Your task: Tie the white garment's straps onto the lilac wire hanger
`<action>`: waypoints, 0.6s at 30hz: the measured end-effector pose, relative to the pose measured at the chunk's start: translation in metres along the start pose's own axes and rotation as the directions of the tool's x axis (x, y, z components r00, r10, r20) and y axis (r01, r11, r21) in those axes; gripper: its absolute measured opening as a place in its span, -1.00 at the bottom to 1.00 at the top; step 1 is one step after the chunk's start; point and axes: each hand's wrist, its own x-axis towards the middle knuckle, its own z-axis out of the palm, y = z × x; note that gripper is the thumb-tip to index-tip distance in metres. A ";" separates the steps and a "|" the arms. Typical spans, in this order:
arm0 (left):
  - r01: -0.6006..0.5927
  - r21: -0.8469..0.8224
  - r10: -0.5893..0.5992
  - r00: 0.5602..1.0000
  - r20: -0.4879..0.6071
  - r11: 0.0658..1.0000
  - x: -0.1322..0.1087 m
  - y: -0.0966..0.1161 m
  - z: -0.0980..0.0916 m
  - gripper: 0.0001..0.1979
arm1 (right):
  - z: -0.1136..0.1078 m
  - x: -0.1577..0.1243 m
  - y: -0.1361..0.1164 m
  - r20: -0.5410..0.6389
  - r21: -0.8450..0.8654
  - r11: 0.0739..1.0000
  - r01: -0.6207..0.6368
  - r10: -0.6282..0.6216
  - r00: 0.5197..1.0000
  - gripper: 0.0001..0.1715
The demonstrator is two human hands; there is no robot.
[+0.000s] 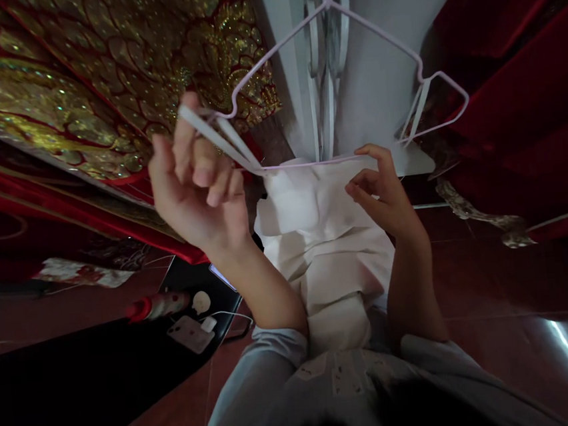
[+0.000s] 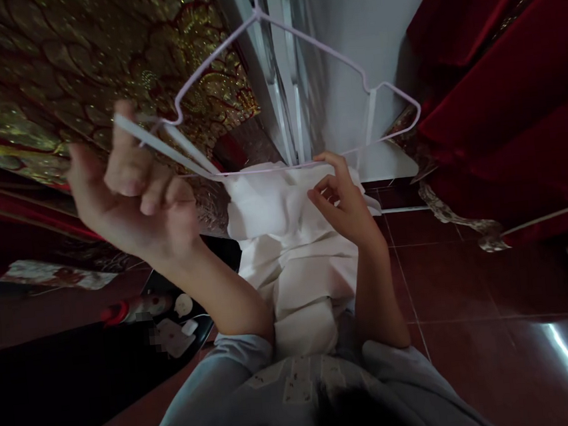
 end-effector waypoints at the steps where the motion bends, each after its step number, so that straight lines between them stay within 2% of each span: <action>1: -0.055 -0.028 0.053 0.996 -0.070 0.998 0.000 0.000 -0.006 -0.42 | 0.000 0.000 -0.001 0.002 -0.002 1.000 -0.003 0.003 1.000 -0.32; 4: -0.180 0.063 0.190 0.952 -0.239 0.982 -0.008 -0.013 -0.029 -0.62 | 0.000 -0.001 -0.002 -0.008 -0.009 1.000 -0.007 0.007 1.000 -0.35; 6: -0.183 0.164 0.221 0.939 -0.264 0.969 -0.016 -0.027 -0.038 -0.75 | 0.001 -0.002 -0.003 0.002 -0.011 1.000 -0.010 0.010 1.000 -0.35; 8: -0.161 0.217 0.207 0.955 -0.211 0.963 -0.022 -0.041 -0.041 -0.76 | 0.003 -0.003 -0.004 0.021 -0.005 1.000 -0.013 0.013 1.000 -0.35; 12: -0.138 0.236 0.149 0.988 -0.029 0.962 -0.027 -0.057 -0.037 -0.58 | 0.010 -0.003 -0.010 0.035 0.018 1.000 0.010 -0.010 0.999 -0.34; 13: -0.139 0.237 0.143 0.990 -0.003 0.961 -0.026 -0.059 -0.037 -0.55 | 0.011 -0.001 -0.011 0.002 0.027 0.999 0.035 -0.035 0.999 -0.33; 15: -0.137 0.238 0.135 0.990 0.026 0.961 -0.026 -0.061 -0.040 -0.51 | 0.010 0.003 -0.011 -0.171 0.051 0.991 0.125 -0.115 0.979 -0.32; 17: -0.137 0.230 0.131 0.991 0.038 0.964 -0.024 -0.062 -0.044 -0.49 | 0.005 0.009 -0.011 -0.423 0.066 0.973 0.220 -0.172 0.890 -0.33; 18: -0.137 0.224 0.131 0.990 0.042 0.965 -0.023 -0.063 -0.046 -0.48 | 0.000 0.012 -0.011 -0.508 0.070 0.969 0.237 -0.169 0.845 -0.36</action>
